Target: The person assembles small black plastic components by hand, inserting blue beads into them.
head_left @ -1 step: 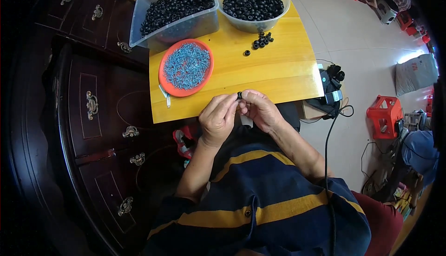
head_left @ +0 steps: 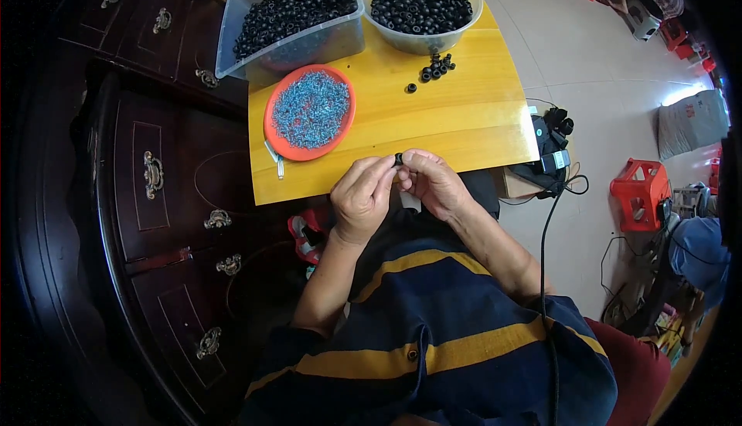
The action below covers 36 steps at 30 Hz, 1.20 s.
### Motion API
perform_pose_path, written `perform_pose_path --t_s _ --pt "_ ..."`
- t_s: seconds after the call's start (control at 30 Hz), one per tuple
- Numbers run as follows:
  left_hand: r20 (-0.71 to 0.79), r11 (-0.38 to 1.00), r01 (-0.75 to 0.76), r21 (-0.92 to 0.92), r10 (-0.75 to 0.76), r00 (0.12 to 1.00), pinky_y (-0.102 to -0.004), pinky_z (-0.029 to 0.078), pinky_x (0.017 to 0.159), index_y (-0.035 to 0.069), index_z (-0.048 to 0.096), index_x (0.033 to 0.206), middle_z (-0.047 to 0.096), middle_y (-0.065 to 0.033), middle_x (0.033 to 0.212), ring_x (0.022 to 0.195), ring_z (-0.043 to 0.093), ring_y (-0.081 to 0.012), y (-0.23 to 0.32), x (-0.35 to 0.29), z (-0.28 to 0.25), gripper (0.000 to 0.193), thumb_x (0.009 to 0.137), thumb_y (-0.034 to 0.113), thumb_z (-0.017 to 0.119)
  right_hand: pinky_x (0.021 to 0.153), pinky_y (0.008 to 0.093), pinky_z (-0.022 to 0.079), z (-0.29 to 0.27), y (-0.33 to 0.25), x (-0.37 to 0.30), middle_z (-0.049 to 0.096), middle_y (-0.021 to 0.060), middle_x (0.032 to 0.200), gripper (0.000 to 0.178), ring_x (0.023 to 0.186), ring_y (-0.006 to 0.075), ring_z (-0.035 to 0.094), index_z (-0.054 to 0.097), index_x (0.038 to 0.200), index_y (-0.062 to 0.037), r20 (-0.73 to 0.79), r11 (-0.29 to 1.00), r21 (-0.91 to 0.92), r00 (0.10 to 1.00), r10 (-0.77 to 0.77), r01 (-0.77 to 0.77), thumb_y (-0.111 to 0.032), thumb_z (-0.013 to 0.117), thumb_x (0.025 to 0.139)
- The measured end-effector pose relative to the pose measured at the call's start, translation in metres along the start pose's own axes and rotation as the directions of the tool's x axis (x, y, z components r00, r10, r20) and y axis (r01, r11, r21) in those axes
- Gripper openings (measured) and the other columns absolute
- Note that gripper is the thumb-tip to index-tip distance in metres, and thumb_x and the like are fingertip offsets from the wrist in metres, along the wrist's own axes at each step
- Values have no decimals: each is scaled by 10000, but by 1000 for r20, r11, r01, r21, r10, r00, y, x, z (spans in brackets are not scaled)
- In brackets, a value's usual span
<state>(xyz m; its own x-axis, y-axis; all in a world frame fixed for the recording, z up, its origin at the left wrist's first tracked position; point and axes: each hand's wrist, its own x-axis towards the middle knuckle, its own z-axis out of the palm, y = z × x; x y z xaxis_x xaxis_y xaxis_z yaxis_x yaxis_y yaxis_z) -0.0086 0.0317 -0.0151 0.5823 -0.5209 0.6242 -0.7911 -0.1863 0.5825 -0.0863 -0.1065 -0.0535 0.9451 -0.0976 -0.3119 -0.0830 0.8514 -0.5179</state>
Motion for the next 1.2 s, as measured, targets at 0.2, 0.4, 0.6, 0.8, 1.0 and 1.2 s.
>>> perform_pose_path --t_s 0.2,0.4,0.6,0.8,1.0,1.2 --pt "27 999 19 -28 -18 999 -317 542 674 -11 713 974 693 -134 869 767 690 -259 -4 -3 -1 197 789 -72 741 720 284 495 -2 2 1 644 18 783 152 690 116 578 643 917 -75 -11 1000 4 1000 12 -12 -216 631 973" --pt "40 984 121 -128 -117 992 -275 535 641 -18 711 973 696 -108 874 743 676 -186 -5 -5 0 172 809 -56 746 722 280 493 -2 0 0 644 11 774 158 686 110 580 641 911 -82 -2 1000 -20 1000 7 -7 -225 627 977" --pt "46 980 148 -135 -143 989 -262 531 630 -21 708 979 690 -96 867 732 668 -162 -5 -4 -1 161 824 -32 748 706 237 467 2 0 -1 644 -12 786 185 704 84 566 674 891 -90 9 1000 -12 1000 6 -6 -261 654 959" --pt "44 989 99 -111 -95 995 -273 516 607 -21 703 973 673 -106 834 697 653 -184 -4 -3 -3 152 837 17 761 702 238 468 0 1 0 643 -11 783 183 699 83 568 669 877 -90 4 1000 -16 1000 10 -10 -255 655 955" --pt "39 998 27 -59 -24 999 -293 507 605 -14 697 956 666 -109 818 691 653 -221 -4 -1 -3 149 838 42 769 689 235 463 0 1 0 643 -11 780 186 699 82 570 669 874 -94 4 999 -32 1000 6 -5 -258 648 958" --pt "41 1000 -9 -22 10 999 -305 511 607 -9 697 949 666 -109 819 695 656 -231 -6 -2 -4 144 838 46 769 681 229 458 -1 1 1 643 -11 776 186 700 76 571 669 883 -94 24 999 -34 1000 7 -6 -265 650 955"
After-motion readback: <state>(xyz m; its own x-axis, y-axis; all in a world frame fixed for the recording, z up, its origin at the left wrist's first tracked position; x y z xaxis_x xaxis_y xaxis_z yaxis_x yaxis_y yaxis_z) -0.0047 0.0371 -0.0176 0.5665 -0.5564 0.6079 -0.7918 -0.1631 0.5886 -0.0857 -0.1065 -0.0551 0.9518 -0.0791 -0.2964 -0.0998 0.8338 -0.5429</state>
